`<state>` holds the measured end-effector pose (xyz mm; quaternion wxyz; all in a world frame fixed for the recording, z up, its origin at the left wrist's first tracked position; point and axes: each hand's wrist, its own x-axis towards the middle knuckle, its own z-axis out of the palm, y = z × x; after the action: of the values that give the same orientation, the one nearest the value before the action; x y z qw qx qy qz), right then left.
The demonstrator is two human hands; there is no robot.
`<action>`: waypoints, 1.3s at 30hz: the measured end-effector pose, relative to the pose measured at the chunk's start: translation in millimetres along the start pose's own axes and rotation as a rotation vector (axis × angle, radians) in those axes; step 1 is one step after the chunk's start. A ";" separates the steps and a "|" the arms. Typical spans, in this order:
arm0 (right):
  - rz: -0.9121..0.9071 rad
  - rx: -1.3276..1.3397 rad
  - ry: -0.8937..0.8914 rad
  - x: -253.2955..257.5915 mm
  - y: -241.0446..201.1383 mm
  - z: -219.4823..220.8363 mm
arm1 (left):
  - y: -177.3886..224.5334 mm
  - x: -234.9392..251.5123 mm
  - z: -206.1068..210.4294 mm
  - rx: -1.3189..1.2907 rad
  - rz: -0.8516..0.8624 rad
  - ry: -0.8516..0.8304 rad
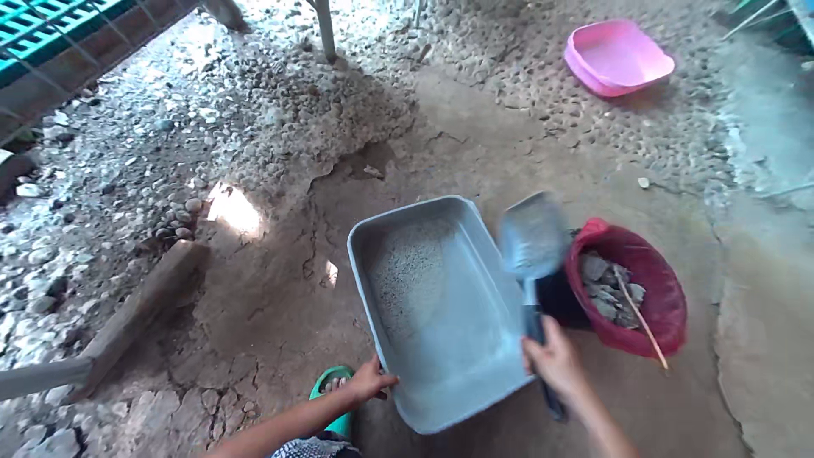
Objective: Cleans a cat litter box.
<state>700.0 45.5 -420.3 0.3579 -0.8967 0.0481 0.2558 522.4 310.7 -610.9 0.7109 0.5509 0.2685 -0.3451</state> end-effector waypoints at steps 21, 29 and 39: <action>-0.033 -0.571 -0.466 75.3 -52.0 214.4 | 74.4 19.5 -38.5 0.053 0.046 0.169; 0.021 -0.630 -0.485 61.1 -37.3 127.4 | 70.5 19.2 -35.1 0.063 0.043 0.175; 0.206 -0.217 -0.412 67.2 -32.2 202.1 | 44.1 23.0 2.9 0.037 0.037 0.101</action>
<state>681.0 210.5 -557.4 0.2336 -0.8492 0.0375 0.4721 571.3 310.2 -601.3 0.6924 0.5854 0.2873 -0.3086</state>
